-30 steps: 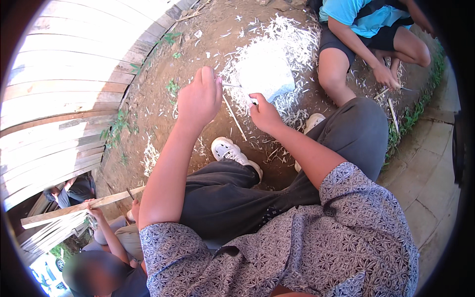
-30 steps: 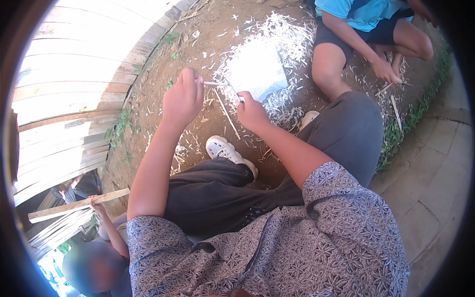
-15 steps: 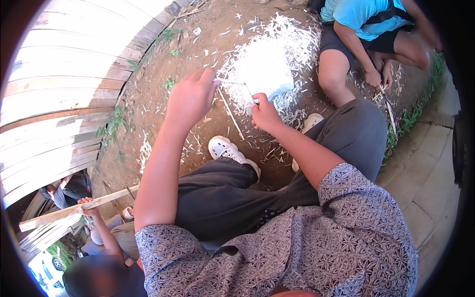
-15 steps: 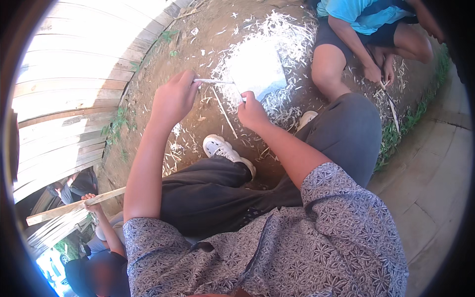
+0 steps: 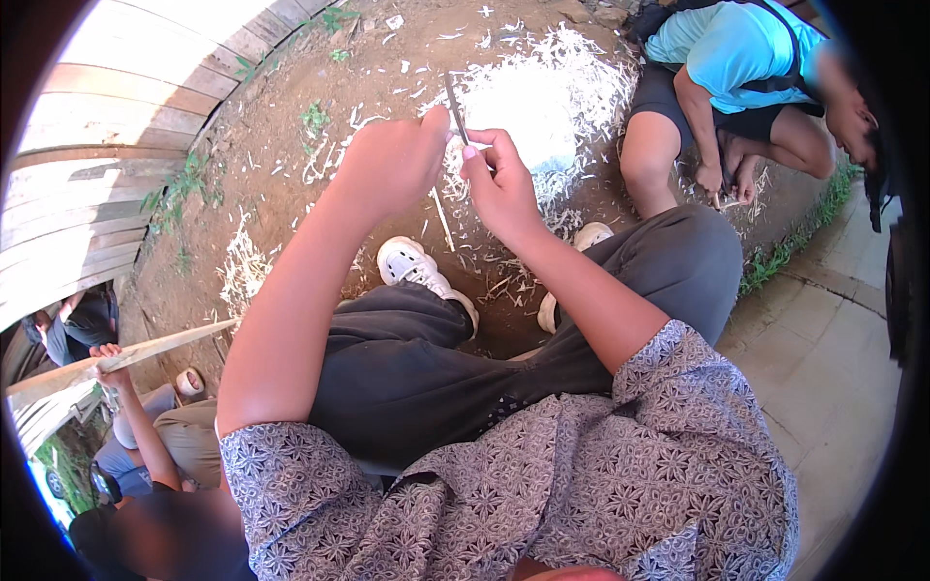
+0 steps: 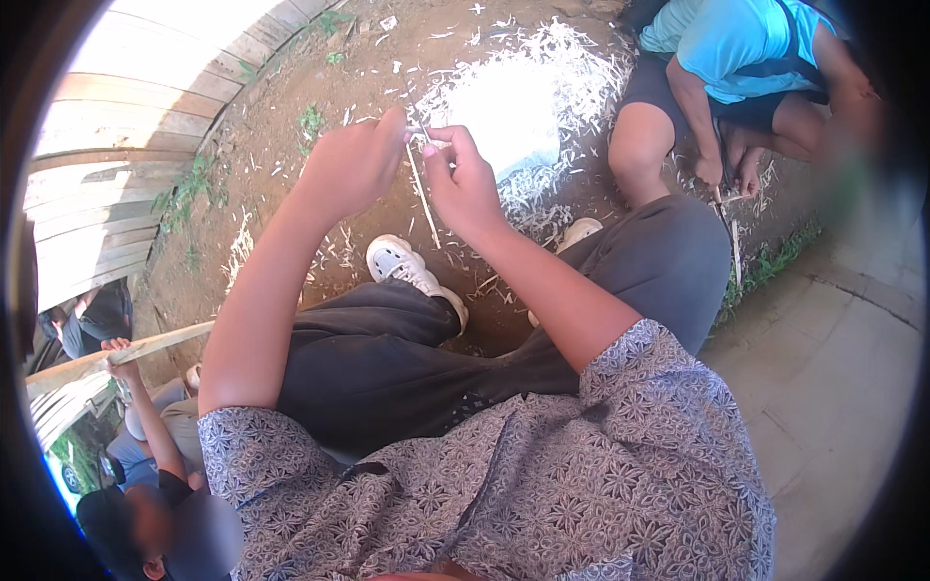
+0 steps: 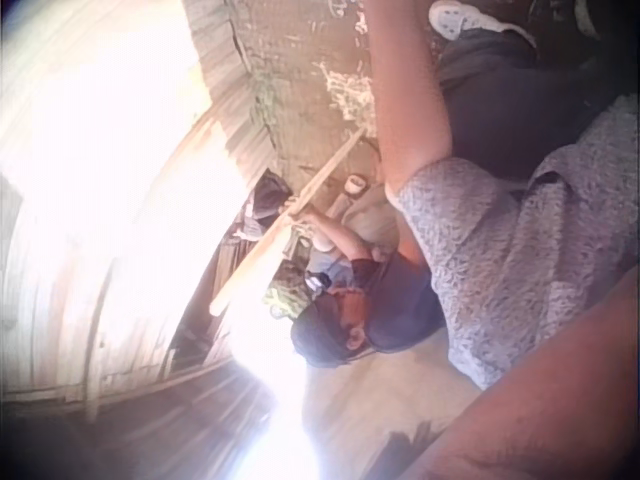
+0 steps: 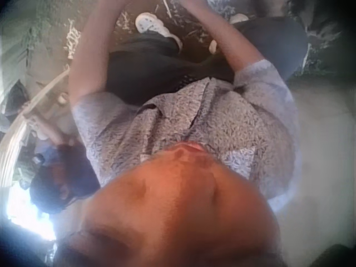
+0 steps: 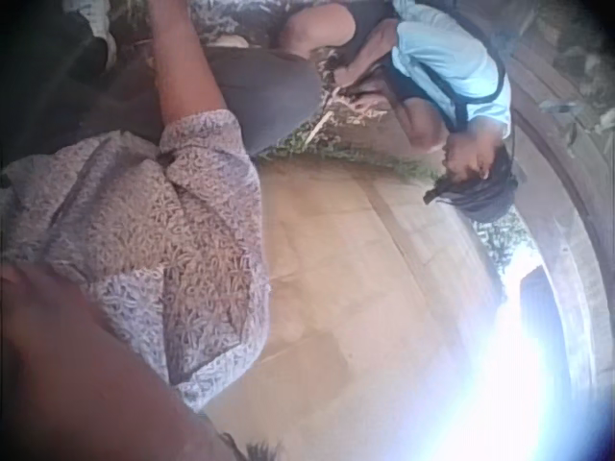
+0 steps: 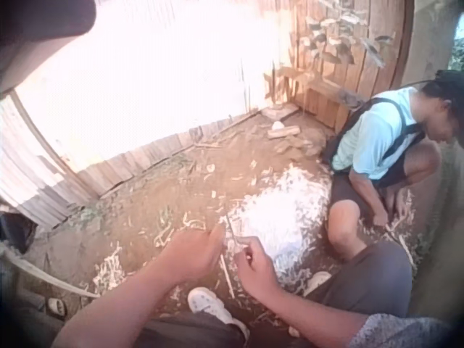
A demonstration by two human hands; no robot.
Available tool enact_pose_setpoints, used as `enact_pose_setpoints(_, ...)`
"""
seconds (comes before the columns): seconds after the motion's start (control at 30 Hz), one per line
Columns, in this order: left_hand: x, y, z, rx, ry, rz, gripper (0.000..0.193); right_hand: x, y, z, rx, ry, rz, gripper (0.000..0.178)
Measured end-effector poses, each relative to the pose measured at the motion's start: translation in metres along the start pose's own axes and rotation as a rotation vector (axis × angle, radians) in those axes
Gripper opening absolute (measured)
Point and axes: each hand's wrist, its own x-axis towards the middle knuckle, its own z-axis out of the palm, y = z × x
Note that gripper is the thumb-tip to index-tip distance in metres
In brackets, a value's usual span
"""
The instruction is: The person sits on the ground and uses a curved knife to shave thin strips from a piece of bamboo. They hold the bamboo with one hand and scrape the knife along its length to produce fine shavings, which accumulate on the ground.
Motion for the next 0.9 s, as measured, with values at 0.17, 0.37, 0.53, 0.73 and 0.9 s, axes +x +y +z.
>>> enact_pose_setpoints(0.17,0.009,0.004,0.003,-0.047,0.004,-0.035,0.021,0.008,0.069,-0.020,-0.213,0.073,0.044,0.024)
enact_pose_setpoints(0.37,0.005,-0.004,0.005,-0.039,0.028,-0.066,0.027,0.002,0.028,-0.008,-0.124,-0.014,0.022,0.024)
enact_pose_setpoints(0.53,0.009,-0.005,0.006,-0.027,0.038,-0.052,0.027,0.010,0.040,-0.015,-0.132,0.015,0.146,0.023)
enact_pose_setpoints(0.73,0.011,0.000,0.006,-0.039,0.043,-0.035,0.027,0.013,0.053,-0.025,-0.178,0.018,0.176,0.023)
enact_pose_setpoints(0.9,0.004,-0.007,0.008,-0.024,0.066,-0.031,0.030,0.002,0.010,-0.013,-0.024,-0.069,0.070,0.022)
